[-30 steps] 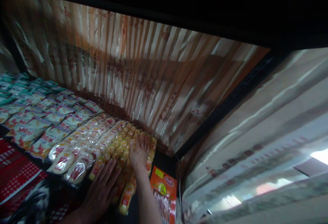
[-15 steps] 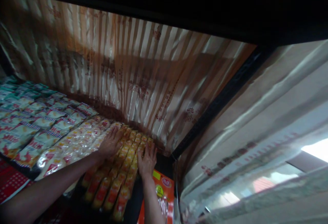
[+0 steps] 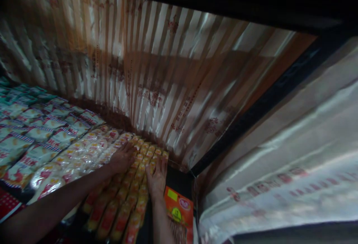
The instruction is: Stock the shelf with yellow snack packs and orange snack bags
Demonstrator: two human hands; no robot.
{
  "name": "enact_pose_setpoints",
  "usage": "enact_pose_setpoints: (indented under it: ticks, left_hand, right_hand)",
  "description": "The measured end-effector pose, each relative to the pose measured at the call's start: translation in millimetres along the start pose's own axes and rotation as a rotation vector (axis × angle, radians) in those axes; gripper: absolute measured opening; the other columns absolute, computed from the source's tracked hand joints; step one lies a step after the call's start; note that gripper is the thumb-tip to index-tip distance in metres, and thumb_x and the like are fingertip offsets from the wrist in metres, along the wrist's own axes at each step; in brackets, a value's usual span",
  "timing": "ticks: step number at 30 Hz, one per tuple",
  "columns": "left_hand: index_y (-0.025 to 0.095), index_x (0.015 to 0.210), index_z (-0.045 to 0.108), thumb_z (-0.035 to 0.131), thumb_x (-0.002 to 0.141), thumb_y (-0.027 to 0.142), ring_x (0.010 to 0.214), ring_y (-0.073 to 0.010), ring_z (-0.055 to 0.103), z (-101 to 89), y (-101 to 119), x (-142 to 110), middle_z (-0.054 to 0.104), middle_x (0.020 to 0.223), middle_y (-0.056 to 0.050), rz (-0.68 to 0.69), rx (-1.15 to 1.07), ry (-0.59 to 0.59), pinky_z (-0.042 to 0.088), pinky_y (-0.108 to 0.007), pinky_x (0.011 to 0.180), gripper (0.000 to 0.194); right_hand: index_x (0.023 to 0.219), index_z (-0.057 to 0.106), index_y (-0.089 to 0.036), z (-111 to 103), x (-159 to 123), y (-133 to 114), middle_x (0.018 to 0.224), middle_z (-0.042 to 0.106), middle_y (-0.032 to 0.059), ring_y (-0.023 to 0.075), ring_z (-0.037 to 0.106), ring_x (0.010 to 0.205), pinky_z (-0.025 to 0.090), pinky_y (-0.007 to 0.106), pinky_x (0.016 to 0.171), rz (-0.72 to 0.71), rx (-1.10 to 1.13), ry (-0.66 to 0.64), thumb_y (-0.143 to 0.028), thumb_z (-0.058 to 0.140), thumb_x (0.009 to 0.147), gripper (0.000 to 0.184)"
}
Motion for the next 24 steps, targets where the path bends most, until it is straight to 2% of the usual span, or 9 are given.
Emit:
enact_pose_setpoints:
  ticks: [4,8,12,19,24]
  left_hand:
    - [0.012,0.121,0.059,0.046,0.087,0.028,0.128,-0.0282,0.044,-4.1,-5,1,0.056,0.130,-0.017,-0.080,0.006,-0.042,0.033,-0.048,0.109,0.040]
    - [0.014,0.123,0.060,0.045,0.087,0.029,0.128,-0.0273,0.045,-9.6,-9,2,0.056,0.132,-0.015,-0.155,0.032,-0.092,0.031,-0.048,0.110,0.041]
    - [0.016,0.123,0.060,0.048,0.086,0.032,0.128,-0.0268,0.045,-12.2,-12,3,0.056,0.133,-0.013,-0.180,0.049,-0.133,0.029,-0.047,0.111,0.042]
    - [0.019,0.119,0.063,0.048,0.086,0.029,0.127,-0.0271,0.046,-16.3,-14,3,0.059,0.129,-0.011,-0.160,0.057,-0.079,0.027,-0.048,0.111,0.038]
    - [0.015,0.121,0.061,0.048,0.085,0.031,0.127,-0.0294,0.046,-13.9,-14,2,0.057,0.131,-0.014,-0.158,0.080,-0.080,0.030,-0.049,0.110,0.042]
  right_hand:
    - [0.135,0.047,-0.004,4,0,-5,0.148,0.034,0.0189,0.0294,0.026,0.140,0.029,0.047,0.111,-0.031,-0.022,0.005,-0.061,0.039,0.085,0.076]
    - [0.133,0.049,-0.004,11,1,-5,0.146,0.037,0.0200,0.0306,0.024,0.140,0.027,0.048,0.111,-0.002,-0.042,-0.022,-0.061,0.039,0.084,0.076]
    - [0.132,0.052,-0.008,12,2,-9,0.146,0.038,0.0160,0.0290,0.023,0.141,0.025,0.047,0.113,0.015,-0.049,-0.035,-0.058,0.041,0.084,0.070]
    - [0.133,0.050,-0.008,15,4,-10,0.147,0.038,0.0153,0.0290,0.025,0.140,0.024,0.045,0.113,0.041,-0.042,-0.062,-0.056,0.042,0.083,0.070]
    - [0.136,0.047,-0.010,16,5,-14,0.148,0.037,0.0150,0.0296,0.025,0.140,0.025,0.047,0.112,0.028,-0.035,-0.072,-0.056,0.042,0.084,0.070]
Point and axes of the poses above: each hand's wrist, its own x-axis towards the middle knuckle, its own z-axis out of the palm, y = z × x, the point moved 9 cm from there along x, towards the middle knuckle
